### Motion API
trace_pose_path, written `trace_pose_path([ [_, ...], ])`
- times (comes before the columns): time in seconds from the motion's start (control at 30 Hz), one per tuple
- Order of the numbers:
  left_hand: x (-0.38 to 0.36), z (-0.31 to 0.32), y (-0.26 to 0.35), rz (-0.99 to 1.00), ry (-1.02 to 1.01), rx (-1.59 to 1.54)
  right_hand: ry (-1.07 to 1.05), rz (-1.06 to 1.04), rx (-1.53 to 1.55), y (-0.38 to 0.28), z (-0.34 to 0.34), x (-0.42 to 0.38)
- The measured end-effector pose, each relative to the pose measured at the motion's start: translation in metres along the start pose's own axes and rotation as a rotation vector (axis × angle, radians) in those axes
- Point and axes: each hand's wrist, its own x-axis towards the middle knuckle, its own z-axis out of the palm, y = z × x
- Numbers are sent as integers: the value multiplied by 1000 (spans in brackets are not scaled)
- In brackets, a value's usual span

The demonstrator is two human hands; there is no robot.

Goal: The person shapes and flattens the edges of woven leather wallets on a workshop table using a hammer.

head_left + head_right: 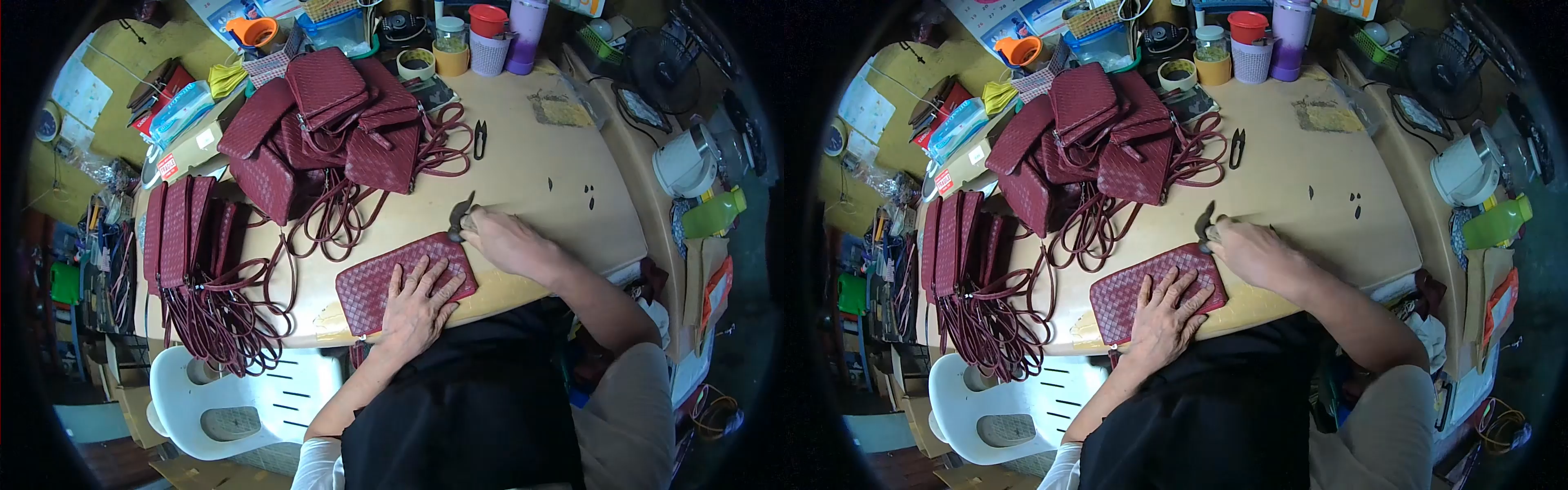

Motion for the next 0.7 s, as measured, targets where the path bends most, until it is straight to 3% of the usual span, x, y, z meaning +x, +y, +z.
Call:
trace_pose_path([
  [0.1, 2, -1, 0, 2, 6, 5, -84, 19, -23, 7, -8, -14],
  [0.17, 1, -1, -1, 9, -6, 3, 190, -99, 156, 1, -6, -25],
  [0.2, 1, -1, -1, 8, -6, 11, 208, 68, 191, -5, 5, -23],
  [0.3, -1, 0, -2, 11, 4, 5, 36, 71, 46, 4, 19, -27],
  [0.43, -4, -4, -7, -14, 11, -169, 121, -32, 131, 8, 4, -30],
  [0.5, -10, -16, -6, -25, 11, -263, 56, 111, 54, 16, 26, -27],
  [0.57, -21, -41, -4, -143, -139, 68, 29, 81, 50, 16, 28, -35],
  [0.6, -29, -43, -8, -206, -144, 117, 22, 105, 87, 18, 18, -35],
  [0.7, -44, -43, -29, -141, -162, 56, 50, 117, 230, 50, 34, -22],
])
